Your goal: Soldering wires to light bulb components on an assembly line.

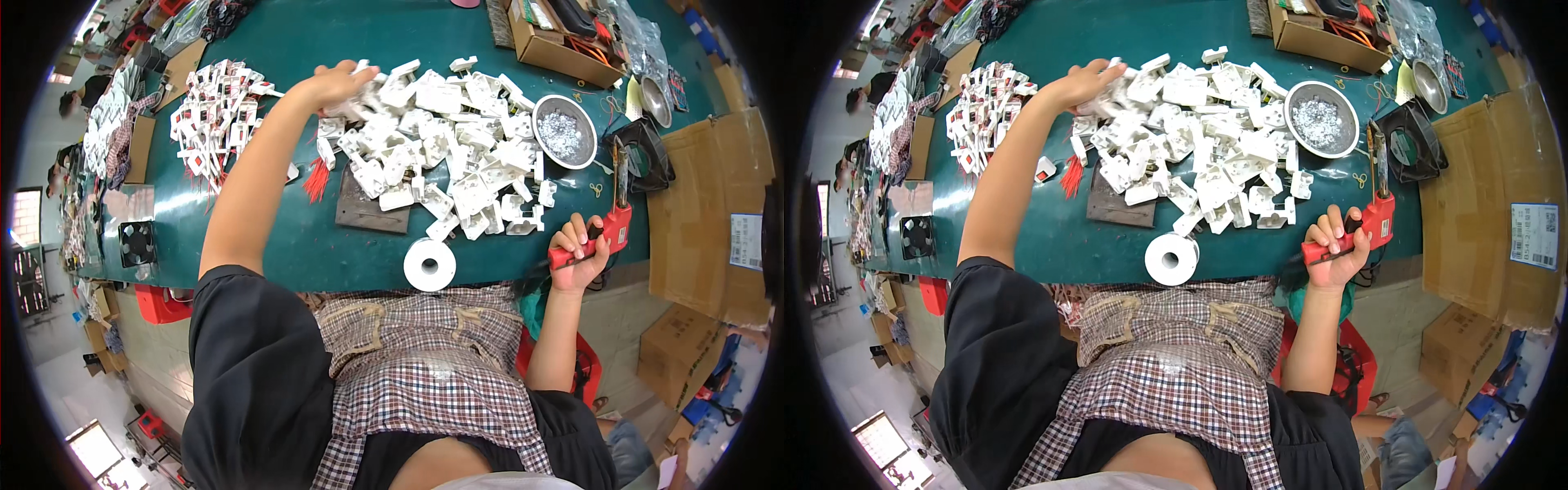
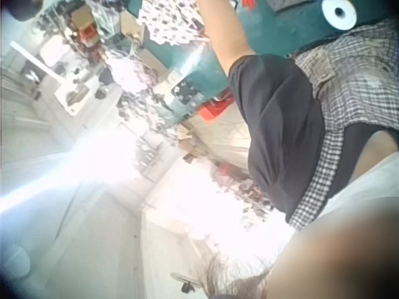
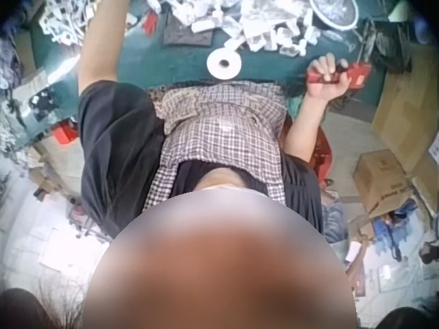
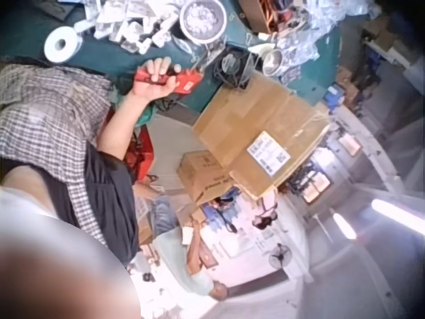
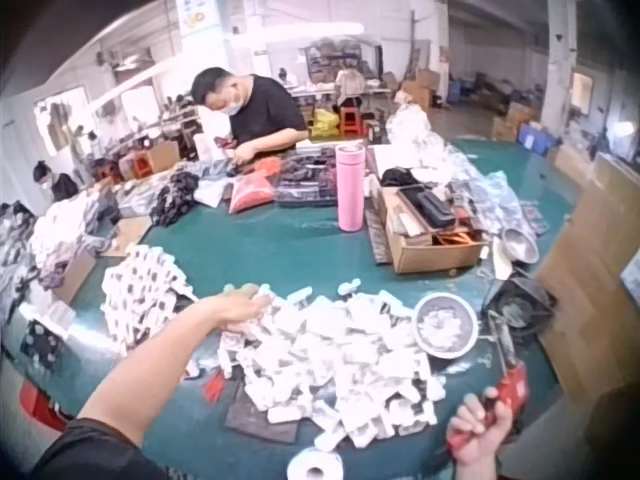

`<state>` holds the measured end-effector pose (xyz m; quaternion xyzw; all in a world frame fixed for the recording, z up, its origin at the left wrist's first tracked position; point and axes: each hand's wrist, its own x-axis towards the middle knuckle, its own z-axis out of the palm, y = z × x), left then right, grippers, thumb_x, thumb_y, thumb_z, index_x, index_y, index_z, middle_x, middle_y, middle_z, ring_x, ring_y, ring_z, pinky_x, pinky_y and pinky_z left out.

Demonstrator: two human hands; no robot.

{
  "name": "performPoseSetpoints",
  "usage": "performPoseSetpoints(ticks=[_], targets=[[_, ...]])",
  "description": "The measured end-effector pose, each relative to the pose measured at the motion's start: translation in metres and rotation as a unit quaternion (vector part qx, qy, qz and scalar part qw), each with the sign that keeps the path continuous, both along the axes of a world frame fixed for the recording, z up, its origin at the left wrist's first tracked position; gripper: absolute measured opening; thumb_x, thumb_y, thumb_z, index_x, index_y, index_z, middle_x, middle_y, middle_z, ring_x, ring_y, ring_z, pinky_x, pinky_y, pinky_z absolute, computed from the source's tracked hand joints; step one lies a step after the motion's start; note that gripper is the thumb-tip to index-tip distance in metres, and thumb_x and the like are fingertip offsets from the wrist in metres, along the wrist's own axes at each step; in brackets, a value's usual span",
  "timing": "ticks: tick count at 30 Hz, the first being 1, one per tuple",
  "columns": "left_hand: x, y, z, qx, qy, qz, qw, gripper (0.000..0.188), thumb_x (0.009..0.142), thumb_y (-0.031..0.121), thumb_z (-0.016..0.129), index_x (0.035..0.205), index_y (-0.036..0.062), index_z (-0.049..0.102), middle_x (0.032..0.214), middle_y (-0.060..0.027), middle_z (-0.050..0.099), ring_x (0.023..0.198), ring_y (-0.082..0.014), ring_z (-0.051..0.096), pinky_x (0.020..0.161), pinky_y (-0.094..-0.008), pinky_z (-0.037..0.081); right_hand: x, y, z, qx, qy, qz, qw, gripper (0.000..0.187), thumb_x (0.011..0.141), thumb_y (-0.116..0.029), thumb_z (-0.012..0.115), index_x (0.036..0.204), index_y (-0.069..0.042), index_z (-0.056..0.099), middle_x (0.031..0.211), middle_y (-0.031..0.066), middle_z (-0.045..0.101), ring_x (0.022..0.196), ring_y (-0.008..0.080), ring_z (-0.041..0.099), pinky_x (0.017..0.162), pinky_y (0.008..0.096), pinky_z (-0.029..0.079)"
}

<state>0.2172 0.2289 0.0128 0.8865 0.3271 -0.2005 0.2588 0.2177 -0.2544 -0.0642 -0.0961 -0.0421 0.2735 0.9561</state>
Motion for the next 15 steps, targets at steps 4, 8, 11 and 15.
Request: performPoseSetpoints(ticks=[4, 8, 11, 15], targets=[[0.004, -0.029, 0.003, -0.045, -0.044, -0.018, 0.998, 0.095, 0.085, 0.080, 0.046, 0.153, 0.0139, 0.039, 0.148, -0.0308, 0.034, 0.119, -0.0401, 0.056, 0.075, -0.0459, 0.058, 0.002, 0.007, 0.003, 0.003, -0.001, 0.008, 1.000, 0.020, 0.091, -0.016, 0.068, 0.109, -0.011, 0.060, 0.082, 0.0022, 0.045, 0.062, 0.0090, 0.044, 0.066, 0.0255, 0.042], [0.005, -0.048, -0.002, -0.005, -0.092, -0.074, 0.993, 0.093, 0.089, 0.075, 0.044, 0.150, 0.0046, 0.040, 0.147, -0.0331, 0.042, 0.128, -0.0474, 0.052, 0.103, -0.0487, 0.047, 0.003, 0.009, 0.003, -0.003, -0.007, 0.009, 1.000, 0.021, 0.092, -0.015, 0.067, 0.110, -0.009, 0.059, 0.081, 0.0027, 0.044, 0.062, 0.0092, 0.043, 0.065, 0.0254, 0.041], [-0.003, -0.060, 0.012, -0.002, -0.101, -0.062, 0.993, 0.092, 0.090, 0.076, 0.042, 0.151, 0.0071, 0.040, 0.151, -0.0232, 0.044, 0.137, -0.0448, 0.043, 0.111, -0.0513, 0.038, 0.002, 0.002, 0.003, 0.003, -0.009, 0.008, 1.000, 0.020, 0.093, -0.012, 0.066, 0.110, -0.007, 0.057, 0.080, 0.0034, 0.042, 0.062, 0.0098, 0.042, 0.065, 0.0248, 0.041], [-0.029, -0.008, 0.033, 0.137, -0.166, -0.013, 0.976, 0.085, 0.086, 0.079, 0.045, 0.148, 0.0201, 0.049, 0.152, -0.0193, 0.043, 0.139, -0.0405, 0.043, 0.110, -0.0582, 0.036, 0.002, 0.001, 0.003, -0.006, -0.018, 0.005, 1.000, 0.021, 0.093, -0.011, 0.065, 0.111, -0.005, 0.056, 0.080, 0.0042, 0.042, 0.062, 0.0103, 0.042, 0.065, 0.0246, 0.041]])
